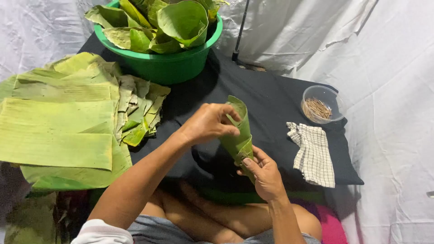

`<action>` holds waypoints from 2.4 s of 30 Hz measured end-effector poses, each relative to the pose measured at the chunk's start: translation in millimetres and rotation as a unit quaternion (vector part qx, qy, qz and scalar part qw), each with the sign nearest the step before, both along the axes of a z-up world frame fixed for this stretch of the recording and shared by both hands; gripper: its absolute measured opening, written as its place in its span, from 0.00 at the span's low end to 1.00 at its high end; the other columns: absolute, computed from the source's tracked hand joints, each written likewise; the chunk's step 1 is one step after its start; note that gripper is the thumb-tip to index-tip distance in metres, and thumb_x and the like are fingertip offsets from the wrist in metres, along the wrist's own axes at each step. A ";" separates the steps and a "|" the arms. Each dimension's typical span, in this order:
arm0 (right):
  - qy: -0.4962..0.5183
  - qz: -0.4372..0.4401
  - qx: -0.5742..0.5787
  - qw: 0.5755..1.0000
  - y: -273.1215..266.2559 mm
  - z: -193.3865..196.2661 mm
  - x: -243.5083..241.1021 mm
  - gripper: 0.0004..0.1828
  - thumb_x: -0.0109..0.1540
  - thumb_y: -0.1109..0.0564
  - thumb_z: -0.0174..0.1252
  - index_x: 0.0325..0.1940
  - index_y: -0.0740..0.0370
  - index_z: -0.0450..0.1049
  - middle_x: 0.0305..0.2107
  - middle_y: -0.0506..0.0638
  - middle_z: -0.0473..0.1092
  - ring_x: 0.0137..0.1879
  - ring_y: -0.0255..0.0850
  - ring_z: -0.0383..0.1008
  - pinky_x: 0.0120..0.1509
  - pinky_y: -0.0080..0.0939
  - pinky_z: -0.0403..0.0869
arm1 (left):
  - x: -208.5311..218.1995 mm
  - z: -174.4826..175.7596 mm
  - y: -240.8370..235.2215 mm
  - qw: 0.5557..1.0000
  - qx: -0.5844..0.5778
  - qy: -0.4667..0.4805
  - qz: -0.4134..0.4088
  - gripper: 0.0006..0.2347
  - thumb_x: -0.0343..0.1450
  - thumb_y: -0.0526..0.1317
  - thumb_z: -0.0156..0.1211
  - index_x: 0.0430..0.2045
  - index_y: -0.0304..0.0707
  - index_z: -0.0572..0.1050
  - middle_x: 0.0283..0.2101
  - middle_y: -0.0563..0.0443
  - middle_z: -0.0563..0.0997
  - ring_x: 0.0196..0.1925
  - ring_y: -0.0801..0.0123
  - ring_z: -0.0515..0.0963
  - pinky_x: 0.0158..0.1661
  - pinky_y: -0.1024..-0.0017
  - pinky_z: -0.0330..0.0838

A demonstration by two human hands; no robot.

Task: Cleaning banana leaves with a cloth and folding them into cone shapes, then securing them with toothpicks.

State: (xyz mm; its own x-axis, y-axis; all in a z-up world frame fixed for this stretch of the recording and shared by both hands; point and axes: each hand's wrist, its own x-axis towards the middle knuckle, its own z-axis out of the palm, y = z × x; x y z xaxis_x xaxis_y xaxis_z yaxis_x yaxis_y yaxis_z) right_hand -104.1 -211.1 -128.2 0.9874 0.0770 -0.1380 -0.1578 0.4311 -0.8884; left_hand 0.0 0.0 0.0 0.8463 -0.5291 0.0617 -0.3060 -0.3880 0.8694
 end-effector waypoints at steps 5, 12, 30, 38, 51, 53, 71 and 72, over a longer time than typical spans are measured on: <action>-0.016 -0.036 0.059 0.997 3.0 -2.0 1.0 0.31 0.61 0.65 0.58 0.70 0.69 0.64 0.51 0.61 0.74 0.52 0.48 0.77 0.52 0.44 0.76 | -9.9 -17.9 -0.8 0.959 -0.241 -0.054 0.140 0.11 0.67 0.33 0.68 0.42 0.29 0.79 0.35 0.49 0.85 0.34 0.75 0.82 0.36 0.80 0.77; -0.127 -0.068 0.061 0.988 10.5 -37.0 19.2 0.22 0.64 0.71 0.54 0.63 0.64 0.71 0.49 0.56 0.75 0.60 0.53 0.76 0.65 0.65 0.75 | -26.7 -123.0 -30.9 0.917 -0.370 0.148 0.009 0.27 0.57 0.28 0.80 0.51 0.35 0.78 0.47 0.43 0.85 0.52 0.63 0.81 0.55 0.63 0.77; -0.095 -0.125 0.006 0.988 18.5 42.0 -2.2 0.25 0.70 0.47 0.46 0.63 0.67 0.73 0.44 0.62 0.78 0.50 0.53 0.81 0.56 0.62 0.79 | -27.6 -116.0 -22.9 0.957 -0.208 -0.198 0.044 0.25 0.61 0.34 0.78 0.53 0.44 0.75 0.54 0.49 0.80 0.57 0.55 0.81 0.57 0.59 0.74; -0.098 -0.122 -0.338 0.928 1.6 27.1 -3.0 0.17 0.65 0.59 0.47 0.55 0.67 0.73 0.35 0.61 0.77 0.46 0.54 0.81 0.50 0.60 0.77 | -23.9 -117.6 -20.9 0.949 -0.119 -0.293 0.003 0.28 0.59 0.32 0.76 0.54 0.46 0.72 0.61 0.46 0.76 0.60 0.48 0.78 0.60 0.52 0.70; -0.157 -0.257 -0.406 0.863 -1.0 69.8 -8.5 0.49 0.54 0.67 0.69 0.77 0.59 0.55 0.65 0.70 0.61 0.59 0.72 0.70 0.56 0.63 0.79 | -12.1 -100.3 -3.9 0.986 -0.128 -0.018 -0.106 0.32 0.59 0.31 0.73 0.62 0.38 0.71 0.55 0.36 0.81 0.60 0.44 0.79 0.59 0.51 0.74; -0.258 -0.256 -0.489 0.793 -14.8 81.2 -10.2 0.46 0.55 0.57 0.71 0.75 0.60 0.60 0.67 0.66 0.60 0.67 0.70 0.63 0.67 0.66 0.68 | -11.5 -95.6 -0.8 0.980 -0.141 0.051 -0.131 0.33 0.58 0.33 0.76 0.61 0.36 0.72 0.55 0.37 0.82 0.59 0.50 0.79 0.57 0.52 0.75; -0.466 -0.085 -0.617 0.629 -45.4 90.9 14.0 0.04 0.62 0.46 0.65 0.39 0.40 0.82 0.32 0.36 0.79 0.47 0.35 0.79 0.71 0.54 0.62 | -23.5 -112.3 6.8 0.869 -0.232 0.328 -0.289 0.34 0.60 0.36 0.78 0.63 0.29 0.70 0.48 0.36 0.83 0.47 0.58 0.83 0.45 0.58 0.81; -0.454 -0.081 -0.615 0.640 -45.9 92.5 13.2 0.06 0.62 0.45 0.65 0.41 0.40 0.82 0.35 0.38 0.80 0.50 0.38 0.78 0.71 0.54 0.60 | -23.8 -112.7 7.1 0.887 -0.217 0.302 -0.274 0.33 0.61 0.34 0.77 0.62 0.29 0.71 0.48 0.36 0.83 0.46 0.59 0.83 0.45 0.59 0.81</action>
State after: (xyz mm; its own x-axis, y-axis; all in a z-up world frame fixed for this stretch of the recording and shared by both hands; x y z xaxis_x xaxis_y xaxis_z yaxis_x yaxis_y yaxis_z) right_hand -90.9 -257.0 -35.7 0.6846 0.3477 0.6406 0.6223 -0.7365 -0.2652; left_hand -23.8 7.1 -112.7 0.4170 -0.9088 -0.0163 0.2272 0.0869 0.9700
